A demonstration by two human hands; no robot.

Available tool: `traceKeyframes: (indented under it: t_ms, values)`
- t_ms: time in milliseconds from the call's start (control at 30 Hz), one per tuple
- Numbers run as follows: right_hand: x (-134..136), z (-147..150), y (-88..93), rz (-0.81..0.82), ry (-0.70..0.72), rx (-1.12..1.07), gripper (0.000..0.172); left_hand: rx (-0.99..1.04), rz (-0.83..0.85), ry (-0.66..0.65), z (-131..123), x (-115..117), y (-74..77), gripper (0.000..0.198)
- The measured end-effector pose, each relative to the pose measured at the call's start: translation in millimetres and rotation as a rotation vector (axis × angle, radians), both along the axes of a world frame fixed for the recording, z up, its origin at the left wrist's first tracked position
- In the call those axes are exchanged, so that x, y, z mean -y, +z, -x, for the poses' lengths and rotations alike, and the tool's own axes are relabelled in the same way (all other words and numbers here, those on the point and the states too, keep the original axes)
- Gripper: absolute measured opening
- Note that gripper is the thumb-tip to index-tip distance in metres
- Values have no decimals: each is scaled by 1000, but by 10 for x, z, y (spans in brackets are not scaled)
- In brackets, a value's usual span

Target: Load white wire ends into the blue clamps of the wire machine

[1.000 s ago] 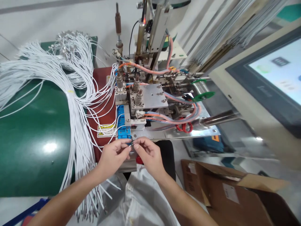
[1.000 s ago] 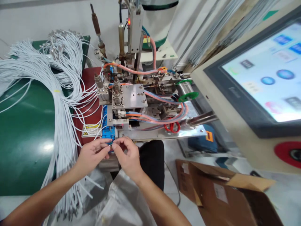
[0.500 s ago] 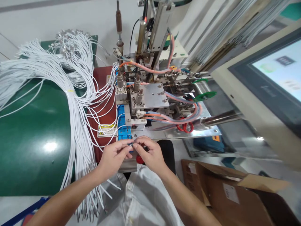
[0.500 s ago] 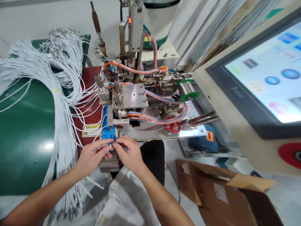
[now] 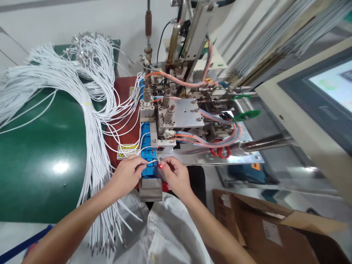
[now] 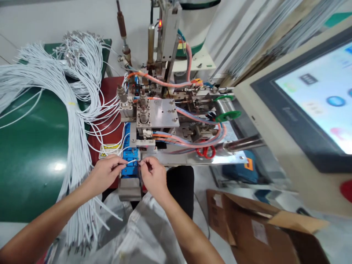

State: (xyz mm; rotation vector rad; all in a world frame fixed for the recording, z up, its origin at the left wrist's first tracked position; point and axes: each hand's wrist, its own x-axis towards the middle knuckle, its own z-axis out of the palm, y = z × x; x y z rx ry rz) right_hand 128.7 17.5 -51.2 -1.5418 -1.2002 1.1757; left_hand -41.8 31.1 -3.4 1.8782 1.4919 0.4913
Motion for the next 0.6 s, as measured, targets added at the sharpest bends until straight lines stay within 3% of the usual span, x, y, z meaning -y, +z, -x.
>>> traceKeyframes:
  t_ms: [233, 600]
  values:
    - [16, 8, -39, 44, -61, -179, 20, 54, 20, -19, -7, -2, -41, 20]
    - [35, 30, -63, 15, -11, 26, 17, -19, -3, -6, -50, -8, -19, 18]
